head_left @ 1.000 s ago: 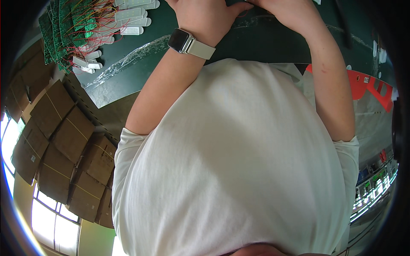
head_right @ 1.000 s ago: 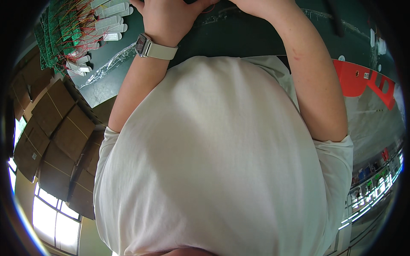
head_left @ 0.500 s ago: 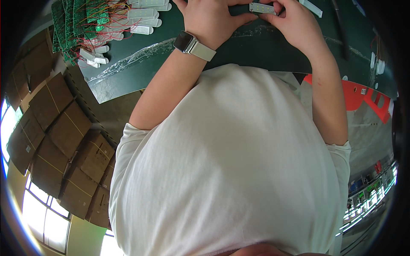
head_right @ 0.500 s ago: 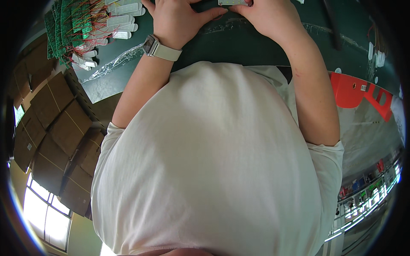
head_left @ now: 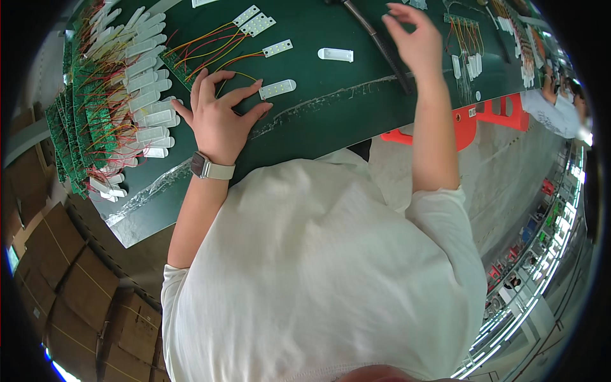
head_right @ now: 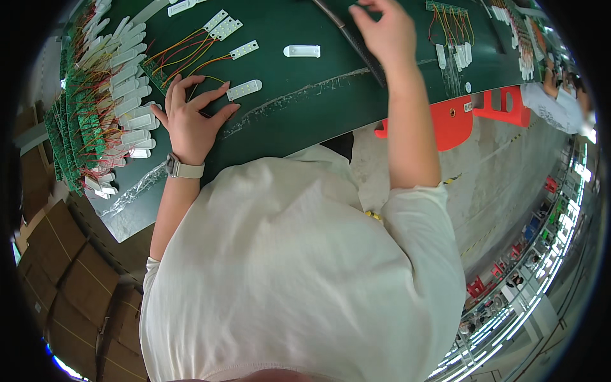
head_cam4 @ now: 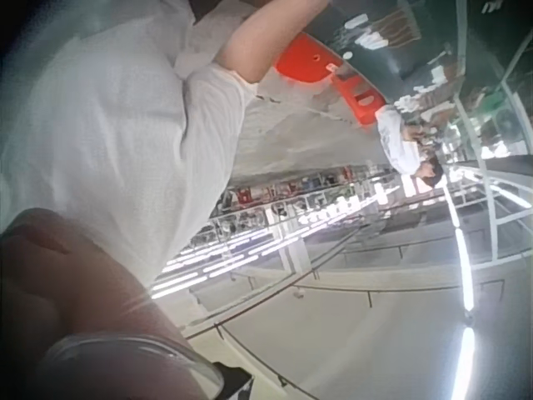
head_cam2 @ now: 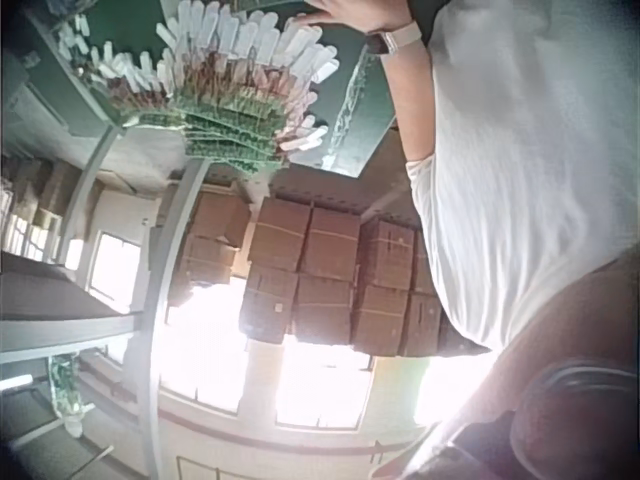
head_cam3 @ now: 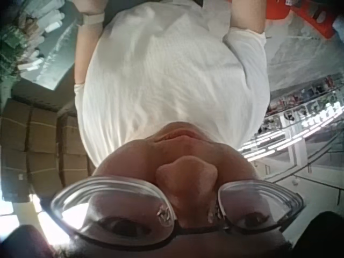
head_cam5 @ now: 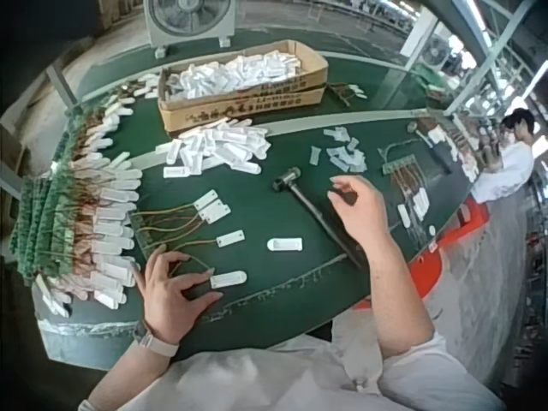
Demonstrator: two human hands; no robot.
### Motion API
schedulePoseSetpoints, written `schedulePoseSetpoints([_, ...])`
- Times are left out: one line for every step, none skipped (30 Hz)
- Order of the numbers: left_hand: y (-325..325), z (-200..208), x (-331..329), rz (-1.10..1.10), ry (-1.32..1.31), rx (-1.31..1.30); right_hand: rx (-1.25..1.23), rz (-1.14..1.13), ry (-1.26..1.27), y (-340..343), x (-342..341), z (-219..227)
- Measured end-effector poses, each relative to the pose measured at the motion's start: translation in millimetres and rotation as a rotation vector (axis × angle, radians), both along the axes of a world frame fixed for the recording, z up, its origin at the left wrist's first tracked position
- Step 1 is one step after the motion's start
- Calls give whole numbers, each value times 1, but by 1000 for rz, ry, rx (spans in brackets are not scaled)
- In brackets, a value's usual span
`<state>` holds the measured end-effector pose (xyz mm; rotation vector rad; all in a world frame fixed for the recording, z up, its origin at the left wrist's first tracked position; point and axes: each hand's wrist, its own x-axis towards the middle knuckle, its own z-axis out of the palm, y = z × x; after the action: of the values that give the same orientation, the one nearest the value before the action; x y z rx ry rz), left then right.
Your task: The person assembles LED strips into plastic housings by tapping them into place with a small hammer.
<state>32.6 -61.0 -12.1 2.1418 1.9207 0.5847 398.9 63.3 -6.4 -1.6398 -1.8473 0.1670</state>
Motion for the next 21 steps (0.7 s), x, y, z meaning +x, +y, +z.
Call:
schedulePoseSetpoints([0,-1,0,14,-25,2,36,-103,84,13,-7,17])
schedulePoseSetpoints([0,0,0,21,-18,10,6,-122,41,30,6,15])
schedulePoseSetpoints([-1,0,0,23,-20,9,-8,-93,124,47,11,12])
schedulePoseSetpoints([0,0,0,25,-22,8,-23,-63,206,62,15,8])
schedulePoseSetpoints([0,0,0,40,-17,12,-21,-47,211,80,12,7])
schedulePoseSetpoints([0,1,0,36,-19,11,-73,-117,115,94,8,10])
schedulePoseSetpoints([-2,1,0,31,-21,9,-124,-187,17,104,5,12])
schedulePoseSetpoints([-2,1,-2,44,-18,13,-120,-174,19,113,-5,13])
schedulePoseSetpoints([-2,1,-2,36,-23,12,-268,-258,-106,121,-14,13])
schedulePoseSetpoints([-2,0,-1,26,-27,10,-414,-344,-233,126,-22,13])
schedulePoseSetpoints([-4,-2,-2,38,-17,13,-504,-360,-197,130,-34,13])
schedulePoseSetpoints([-4,-1,-1,51,-11,10,-507,-346,-195,136,-31,3])
schedulePoseSetpoints([-1,1,0,31,-19,-6,-415,-362,-254,144,-19,-12])
schedulePoseSetpoints([-1,2,-1,24,-16,-33,-334,-362,-305,149,-13,-28])
schedulePoseSetpoints([-1,0,-4,15,-29,-15,-358,-318,-264,148,-14,-27])
schedulePoseSetpoints([-4,-5,-7,15,-19,21,-388,-274,-225,148,-16,-19])
schedulePoseSetpoints([-3,-7,-8,11,-33,43,-388,-262,-217,149,-13,-18])
schedulePoseSetpoints([-4,-7,-7,7,-49,67,-386,-253,-212,149,-15,-17])
schedulePoseSetpoints([-10,-6,-7,33,-37,43,-349,-169,-186,140,-30,-9])
schedulePoseSetpoints([-7,-5,-6,23,-20,30,-299,-108,-155,131,-38,0])
schedulePoseSetpoints([-5,-1,-6,14,-3,19,-288,-104,-174,130,-34,-4])
